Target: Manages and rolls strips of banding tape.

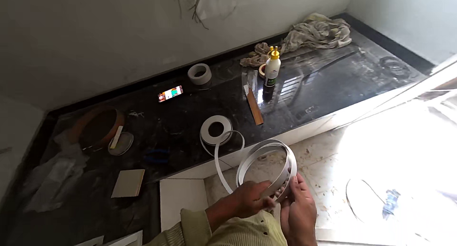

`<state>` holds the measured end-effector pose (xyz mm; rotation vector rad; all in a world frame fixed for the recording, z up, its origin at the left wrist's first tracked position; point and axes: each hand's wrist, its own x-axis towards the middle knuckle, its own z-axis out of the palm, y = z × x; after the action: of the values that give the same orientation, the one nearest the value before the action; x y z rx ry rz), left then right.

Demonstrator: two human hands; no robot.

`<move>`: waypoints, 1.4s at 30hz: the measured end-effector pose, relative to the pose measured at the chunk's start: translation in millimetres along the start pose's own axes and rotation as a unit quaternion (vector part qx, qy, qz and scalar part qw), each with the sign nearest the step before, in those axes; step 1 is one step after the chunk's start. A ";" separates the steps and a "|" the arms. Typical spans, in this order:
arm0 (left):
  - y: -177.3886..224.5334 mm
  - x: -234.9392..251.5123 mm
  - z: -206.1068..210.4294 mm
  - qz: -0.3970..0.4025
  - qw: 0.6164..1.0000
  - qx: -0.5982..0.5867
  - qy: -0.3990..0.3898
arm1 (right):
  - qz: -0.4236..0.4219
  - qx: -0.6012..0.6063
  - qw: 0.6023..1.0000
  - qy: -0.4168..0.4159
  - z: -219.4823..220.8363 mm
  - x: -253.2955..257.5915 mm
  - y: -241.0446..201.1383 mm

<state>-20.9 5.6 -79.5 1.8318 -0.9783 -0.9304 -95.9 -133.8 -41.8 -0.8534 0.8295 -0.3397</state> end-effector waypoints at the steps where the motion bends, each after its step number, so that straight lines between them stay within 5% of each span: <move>1: 4.2 1.4 0.6 -0.010 1.000 0.013 -0.019 | -0.001 -0.024 1.000 0.020 -4.8 0.8 -2.2; 6: 0.0 -2.3 7.0 0.038 0.988 0.147 0.005 | -0.019 -0.056 0.996 0.072 -16.6 2.7 2.1; 10: -5.7 -8.5 6.5 0.100 0.973 0.204 0.038 | -0.010 -0.088 0.995 0.034 -23.6 3.9 0.1; 15: 2.7 -18.9 -3.4 0.039 0.981 0.186 -0.048 | 0.013 -0.156 0.986 -0.058 -29.5 10.8 -4.1; 23: 5.5 -32.2 -4.0 0.010 0.962 0.248 -0.116 | 0.088 -0.264 0.958 -0.069 -35.7 33.6 -2.5; 27: 9.9 -37.8 0.9 0.002 0.948 0.287 -0.135 | 0.143 -0.203 0.967 -0.054 -44.4 50.0 22.4; 29: 8.9 -45.5 2.5 0.037 0.940 0.333 -0.067 | 0.145 -0.187 0.971 -0.040 -43.1 48.9 33.8; 31: 5.6 -59.3 3.4 0.022 0.937 0.338 0.081 | 0.137 -0.177 0.974 -0.023 -42.3 50.7 41.5; 34: -8.7 -77.8 6.5 -0.145 0.875 0.181 0.424 | 0.136 -0.157 0.978 -0.010 -41.1 55.4 51.8; 35: -13.7 -78.6 -3.2 -0.214 0.844 0.084 0.485 | 0.132 -0.154 0.979 -0.014 -38.7 57.3 55.8; 39: -43.5 -67.3 -42.4 -0.383 0.723 -0.344 0.460 | 0.115 -0.152 0.979 -0.072 -24.3 58.5 79.9; 42: -68.9 -58.7 -55.5 -0.400 0.709 -0.352 0.461 | 0.097 -0.136 0.979 -0.119 -2.7 52.0 96.2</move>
<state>20.5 99.0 -108.5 1.6274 0.7917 -0.5395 -69.3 -104.4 -143.7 -1.0343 0.7372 0.0506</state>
